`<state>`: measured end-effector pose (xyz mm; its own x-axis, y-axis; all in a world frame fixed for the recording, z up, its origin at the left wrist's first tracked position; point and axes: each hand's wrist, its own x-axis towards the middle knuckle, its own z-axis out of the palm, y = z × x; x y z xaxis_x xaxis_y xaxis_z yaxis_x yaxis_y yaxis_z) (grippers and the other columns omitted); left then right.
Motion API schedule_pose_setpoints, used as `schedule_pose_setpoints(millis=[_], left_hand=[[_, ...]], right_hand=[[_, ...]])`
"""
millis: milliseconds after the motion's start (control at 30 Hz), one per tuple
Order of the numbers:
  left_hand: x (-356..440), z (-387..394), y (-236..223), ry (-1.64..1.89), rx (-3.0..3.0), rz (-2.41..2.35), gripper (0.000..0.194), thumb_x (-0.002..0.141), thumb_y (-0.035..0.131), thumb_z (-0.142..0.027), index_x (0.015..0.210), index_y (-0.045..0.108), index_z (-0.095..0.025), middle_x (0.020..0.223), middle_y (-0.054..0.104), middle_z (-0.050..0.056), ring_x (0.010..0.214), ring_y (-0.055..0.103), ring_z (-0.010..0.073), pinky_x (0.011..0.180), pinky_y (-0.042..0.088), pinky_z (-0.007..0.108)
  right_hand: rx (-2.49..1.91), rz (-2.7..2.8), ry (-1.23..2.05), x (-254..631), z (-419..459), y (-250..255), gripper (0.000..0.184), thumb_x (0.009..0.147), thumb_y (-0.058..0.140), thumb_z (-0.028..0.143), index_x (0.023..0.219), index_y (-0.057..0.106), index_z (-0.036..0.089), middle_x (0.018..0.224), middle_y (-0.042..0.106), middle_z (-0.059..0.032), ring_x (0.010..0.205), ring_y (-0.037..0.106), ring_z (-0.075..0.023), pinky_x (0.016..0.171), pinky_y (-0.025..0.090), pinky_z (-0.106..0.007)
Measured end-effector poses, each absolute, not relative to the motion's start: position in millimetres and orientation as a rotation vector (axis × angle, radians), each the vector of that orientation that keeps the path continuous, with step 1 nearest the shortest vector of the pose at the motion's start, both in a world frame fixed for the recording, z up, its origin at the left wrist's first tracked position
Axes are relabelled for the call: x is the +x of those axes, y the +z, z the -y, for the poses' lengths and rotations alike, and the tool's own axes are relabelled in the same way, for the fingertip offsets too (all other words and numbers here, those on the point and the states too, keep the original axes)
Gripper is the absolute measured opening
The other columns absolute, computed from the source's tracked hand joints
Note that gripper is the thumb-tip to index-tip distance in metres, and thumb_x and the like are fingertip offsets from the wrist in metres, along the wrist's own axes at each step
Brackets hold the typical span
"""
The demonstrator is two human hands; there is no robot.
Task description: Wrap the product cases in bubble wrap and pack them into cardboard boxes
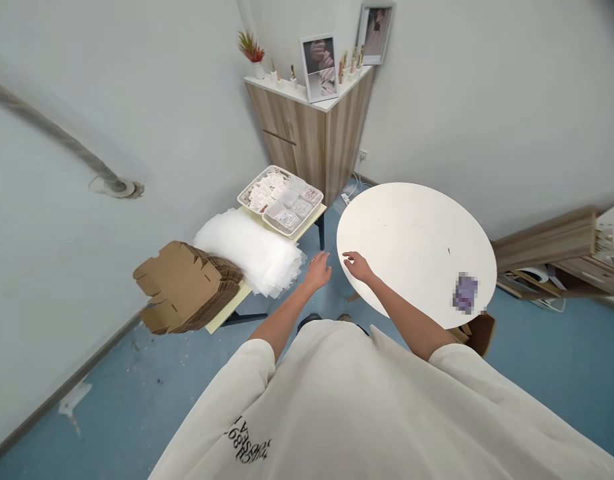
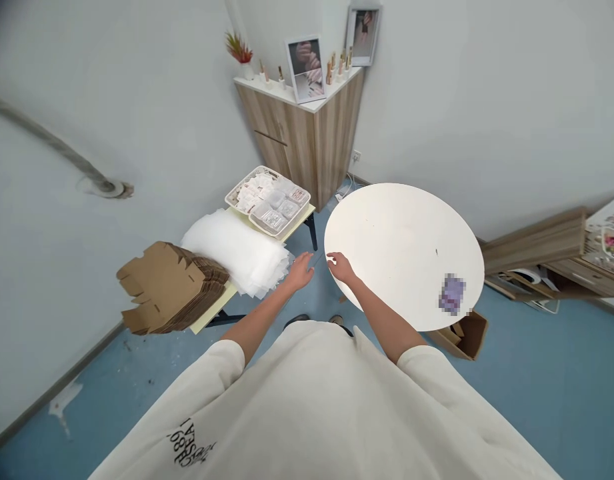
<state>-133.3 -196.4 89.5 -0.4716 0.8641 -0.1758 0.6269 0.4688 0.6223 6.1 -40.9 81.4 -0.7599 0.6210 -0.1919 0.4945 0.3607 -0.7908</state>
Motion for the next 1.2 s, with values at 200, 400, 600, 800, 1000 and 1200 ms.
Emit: schedule_pose_setpoints(millis=[200, 400, 600, 800, 1000, 1200], left_hand=[[-164, 202, 84, 0.706, 1.177, -2.304, 0.056, 0.092, 0.047, -0.025, 0.148, 0.043, -0.018, 0.157, 0.040, 0.017, 0.150, 0.031, 0.0312, 0.119, 0.031, 0.054], [-217, 197, 91, 0.688, 1.212, -2.346, 0.055, 0.092, 0.048, -0.025, 0.147, 0.044, -0.019, 0.157, 0.040, 0.015, 0.148, 0.035, 0.0297, 0.118, 0.034, 0.050], [-298, 194, 99, 0.697, 1.252, -2.433, 0.053, 0.091, 0.049, -0.024, 0.144, 0.049, -0.019, 0.154, 0.044, 0.014, 0.144, 0.040, 0.0300, 0.116, 0.038, 0.049], [-380, 192, 105, 0.718, 1.185, -2.558, 0.049, 0.092, 0.050, -0.025, 0.140, 0.052, -0.019, 0.154, 0.044, 0.015, 0.143, 0.041, 0.0321, 0.114, 0.039, 0.050], [-423, 194, 99, 0.650, 1.133, -2.580, 0.049, 0.090, 0.055, -0.026, 0.138, 0.052, -0.017, 0.157, 0.038, 0.017, 0.145, 0.036, 0.0366, 0.112, 0.040, 0.053], [-434, 195, 90, 0.622, 1.157, -2.544, 0.056, 0.090, 0.058, -0.030, 0.143, 0.046, -0.021, 0.160, 0.034, 0.015, 0.146, 0.034, 0.0368, 0.112, 0.040, 0.053]], right_hand=[[-0.924, 2.537, 1.352, -34, 43, 77, 0.034, 0.092, 0.053, 0.025, 0.123, 0.067, 0.023, 0.129, 0.064, -0.0084, 0.111, 0.064, -0.0212, 0.102, 0.050, -0.039], [-0.909, 2.552, 1.307, -86, 40, 79, 0.036, 0.092, 0.053, 0.025, 0.124, 0.067, 0.024, 0.128, 0.064, -0.0076, 0.113, 0.063, -0.0211, 0.101, 0.050, -0.038], [-0.892, 2.545, 1.254, -162, 43, 94, 0.035, 0.091, 0.055, 0.024, 0.123, 0.068, 0.023, 0.124, 0.065, -0.0085, 0.109, 0.063, -0.0215, 0.099, 0.051, -0.038], [-0.847, 2.580, 1.231, -238, 49, 104, 0.034, 0.091, 0.055, 0.023, 0.124, 0.067, 0.021, 0.124, 0.065, -0.0092, 0.107, 0.064, -0.0203, 0.100, 0.049, -0.035], [-0.788, 2.652, 1.190, -299, 53, 100, 0.034, 0.092, 0.054, 0.020, 0.123, 0.067, 0.019, 0.132, 0.064, -0.0109, 0.125, 0.057, -0.0236, 0.111, 0.041, -0.040], [-0.932, 2.718, 1.108, -332, 57, 94, 0.036, 0.091, 0.055, 0.022, 0.125, 0.067, 0.024, 0.141, 0.060, -0.0065, 0.132, 0.050, -0.0298, 0.114, 0.037, -0.050]])
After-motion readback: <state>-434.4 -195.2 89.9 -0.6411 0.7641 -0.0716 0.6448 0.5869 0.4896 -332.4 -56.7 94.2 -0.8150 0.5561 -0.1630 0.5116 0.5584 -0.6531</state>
